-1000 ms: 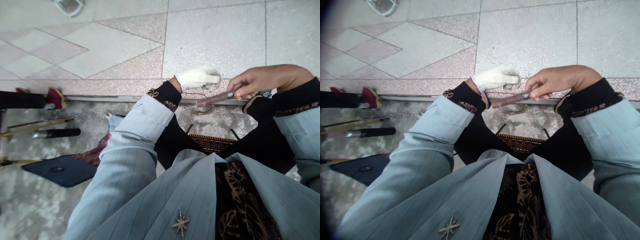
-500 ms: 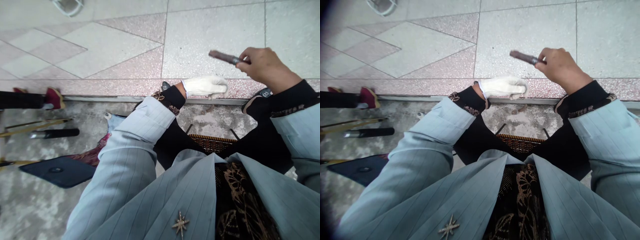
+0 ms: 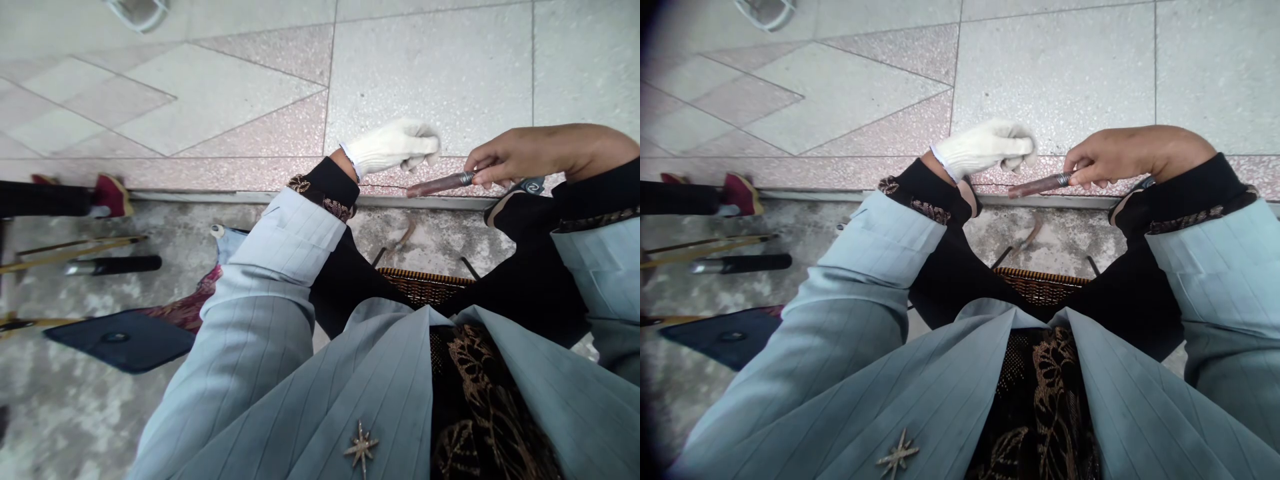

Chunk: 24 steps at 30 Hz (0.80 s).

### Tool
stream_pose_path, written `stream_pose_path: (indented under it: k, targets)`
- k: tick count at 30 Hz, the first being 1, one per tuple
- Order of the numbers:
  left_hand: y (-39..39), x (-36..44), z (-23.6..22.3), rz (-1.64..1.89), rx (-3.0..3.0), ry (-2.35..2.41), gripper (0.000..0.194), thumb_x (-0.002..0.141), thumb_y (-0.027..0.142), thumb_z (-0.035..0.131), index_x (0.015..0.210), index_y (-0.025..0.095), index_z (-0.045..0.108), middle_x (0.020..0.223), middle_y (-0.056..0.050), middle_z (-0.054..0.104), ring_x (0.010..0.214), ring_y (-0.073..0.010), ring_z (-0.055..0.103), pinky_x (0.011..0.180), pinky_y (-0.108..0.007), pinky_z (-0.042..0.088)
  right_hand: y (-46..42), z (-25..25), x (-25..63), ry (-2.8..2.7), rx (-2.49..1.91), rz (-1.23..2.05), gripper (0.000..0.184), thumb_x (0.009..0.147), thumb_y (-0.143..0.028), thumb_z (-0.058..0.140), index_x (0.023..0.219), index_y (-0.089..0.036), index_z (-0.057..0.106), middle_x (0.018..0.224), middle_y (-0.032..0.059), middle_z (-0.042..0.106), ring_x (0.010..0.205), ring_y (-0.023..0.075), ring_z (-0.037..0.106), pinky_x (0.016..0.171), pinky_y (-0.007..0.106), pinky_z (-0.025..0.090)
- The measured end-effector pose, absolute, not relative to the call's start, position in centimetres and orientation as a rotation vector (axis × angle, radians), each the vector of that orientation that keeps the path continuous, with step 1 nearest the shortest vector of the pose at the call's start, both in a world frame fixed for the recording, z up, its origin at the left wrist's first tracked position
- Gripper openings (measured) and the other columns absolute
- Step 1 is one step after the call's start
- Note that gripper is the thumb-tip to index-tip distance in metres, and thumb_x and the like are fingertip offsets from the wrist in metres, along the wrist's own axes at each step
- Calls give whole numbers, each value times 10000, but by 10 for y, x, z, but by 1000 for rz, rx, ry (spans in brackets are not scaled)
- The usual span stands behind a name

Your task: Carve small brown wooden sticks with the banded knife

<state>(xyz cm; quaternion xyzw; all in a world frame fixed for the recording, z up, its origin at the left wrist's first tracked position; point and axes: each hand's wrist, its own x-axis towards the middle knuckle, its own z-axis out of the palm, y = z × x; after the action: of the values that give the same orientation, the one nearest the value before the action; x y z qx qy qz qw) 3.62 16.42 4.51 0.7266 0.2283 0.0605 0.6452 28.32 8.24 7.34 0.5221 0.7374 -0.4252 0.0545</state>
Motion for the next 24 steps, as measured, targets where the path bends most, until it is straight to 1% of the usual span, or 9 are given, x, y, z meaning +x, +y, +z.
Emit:
stream_pose_path:
  k: [3,5,8,11,13,17,19,21,24]
  targets:
    - [169,32,39,217,1606,472,304,1016,251,505,786,123,658,556,17,505,474,-67,427,504,-231,325,74,94,275,2254,1731,-1553,208,872,-444,705,985,-273,736,866,29,701,734,196,582,695,351,454]
    - [168,32,34,248,1566,450,309,1025,303,495,843,128,675,564,18,515,482,-72,455,530,-233,366,67,103,267,2283,2119,-1726,166,907,-401,679,999,-266,709,844,30,663,692,172,542,663,342,435]
    - [159,38,30,193,1550,410,305,1018,324,500,856,132,673,561,12,525,491,-78,462,554,-235,397,63,103,257,2288,2542,-1906,149,879,-394,711,940,-263,677,869,47,647,699,187,537,647,359,432]
    - [147,46,29,58,1582,399,264,987,333,554,850,137,667,585,-1,570,495,-73,473,547,-226,396,68,94,253,2234,2660,-1892,196,853,-447,723,903,-278,637,915,63,655,728,208,547,675,384,452]
    - [141,49,31,-16,1621,401,221,954,324,591,845,149,671,603,1,587,492,-69,475,537,-219,389,74,87,254,2129,2697,-1671,211,854,-433,714,924,-255,626,935,88,670,730,210,558,680,388,458]
    - [139,49,37,-51,1757,465,157,871,305,635,768,201,694,600,4,600,517,-91,510,527,-232,377,83,77,257,2104,2426,-817,321,902,-453,624,1067,-181,662,971,167,693,819,267,596,723,413,433]
    - [142,48,38,-27,1811,523,127,826,293,657,733,215,695,597,-1,609,558,-109,534,545,-246,382,85,73,259,2134,2120,-609,374,924,-475,567,1103,-166,679,985,182,690,862,301,606,742,431,420]
    - [146,45,37,1,1835,571,106,795,272,668,709,214,688,575,2,594,580,-123,540,559,-259,380,84,70,261,2139,1836,-729,361,918,-485,573,1059,-181,705,970,152,695,855,296,620,754,430,431]
    - [151,42,32,26,1829,589,110,768,236,679,660,212,668,519,18,531,550,-122,514,553,-275,359,81,73,265,2135,1514,-1209,301,875,-505,658,972,-231,736,923,76,710,853,260,630,773,397,455]
